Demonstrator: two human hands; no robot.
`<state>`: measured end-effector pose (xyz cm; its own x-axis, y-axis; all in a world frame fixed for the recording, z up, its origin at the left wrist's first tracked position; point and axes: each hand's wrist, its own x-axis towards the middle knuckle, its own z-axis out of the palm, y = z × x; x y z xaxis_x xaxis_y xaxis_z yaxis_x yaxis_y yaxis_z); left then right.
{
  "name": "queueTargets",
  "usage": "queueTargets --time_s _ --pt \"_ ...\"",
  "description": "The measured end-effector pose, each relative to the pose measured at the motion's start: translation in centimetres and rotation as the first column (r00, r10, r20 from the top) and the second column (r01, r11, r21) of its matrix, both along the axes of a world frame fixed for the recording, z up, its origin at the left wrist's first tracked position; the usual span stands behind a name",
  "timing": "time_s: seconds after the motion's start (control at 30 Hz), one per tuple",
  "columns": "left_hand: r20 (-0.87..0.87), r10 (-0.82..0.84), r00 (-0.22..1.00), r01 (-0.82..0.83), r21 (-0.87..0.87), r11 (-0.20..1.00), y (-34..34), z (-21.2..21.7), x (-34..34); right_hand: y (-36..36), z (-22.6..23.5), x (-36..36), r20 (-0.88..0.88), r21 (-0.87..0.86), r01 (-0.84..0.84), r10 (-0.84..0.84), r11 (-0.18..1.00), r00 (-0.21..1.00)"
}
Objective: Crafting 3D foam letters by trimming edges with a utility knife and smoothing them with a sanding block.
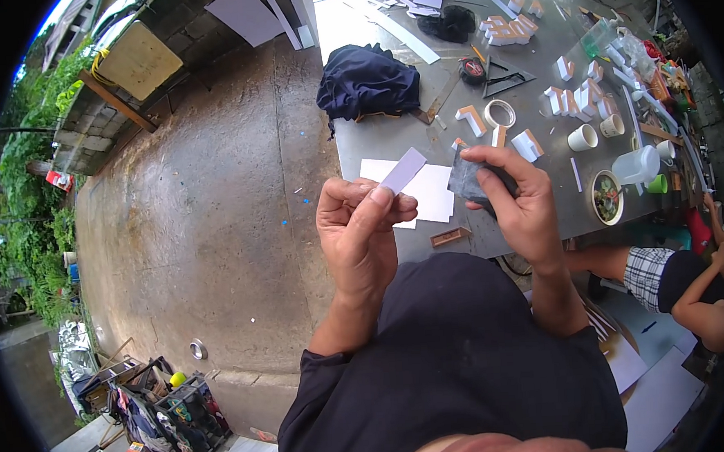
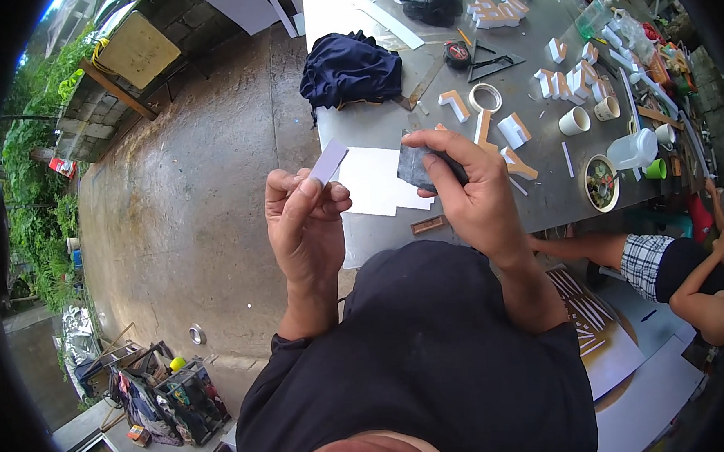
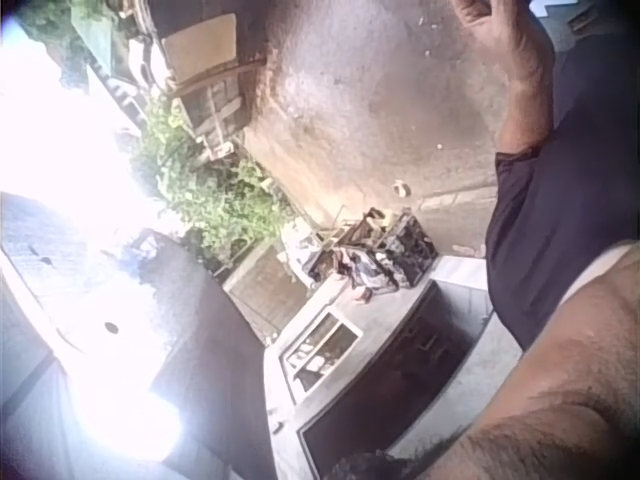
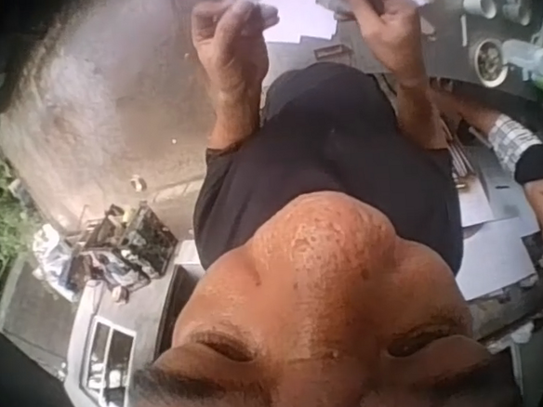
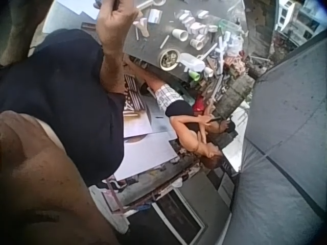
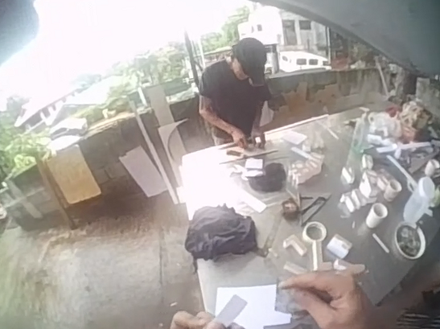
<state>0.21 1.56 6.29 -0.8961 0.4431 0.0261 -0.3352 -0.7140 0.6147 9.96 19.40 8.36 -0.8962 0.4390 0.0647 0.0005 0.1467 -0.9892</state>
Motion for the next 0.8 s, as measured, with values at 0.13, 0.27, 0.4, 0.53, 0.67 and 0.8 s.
queueTargets --time_s 0.13,0.27,0.4,0.53,0.67,0.8 --pt "0.055 -0.040 0.998 0.044 -0.068 0.997 0.3 -1.3 0.6 -0.5 -0.6 -0.2 -0.006 -0.076 0.002 -0.002 0.997 1.000" --pt "0.090 -0.049 0.995 0.061 -0.140 0.988 1.0 -2.2 1.4 -0.8 -0.2 -0.8 0.001 -0.083 -0.050 0.051 0.995 0.999" --pt "0.012 -0.135 0.991 0.134 -0.197 0.971 1.2 -2.5 1.8 -0.6 0.7 -1.8 0.023 -0.092 -0.074 0.077 0.993 0.997" --pt "0.026 -0.267 0.963 0.260 -0.332 0.907 0.7 -2.3 1.6 -0.1 0.7 -2.1 0.084 0.020 -0.132 0.130 0.991 0.988" --pt "0.025 -0.291 0.956 0.284 -0.311 0.907 0.3 -2.3 1.2 0.5 0.3 -2.0 0.088 -0.013 -0.130 0.131 0.991 0.988" --pt "-0.006 -0.339 0.941 0.327 -0.251 0.911 0.2 -2.4 1.1 1.0 0.6 -1.8 0.039 -0.135 -0.095 0.101 0.986 0.994"
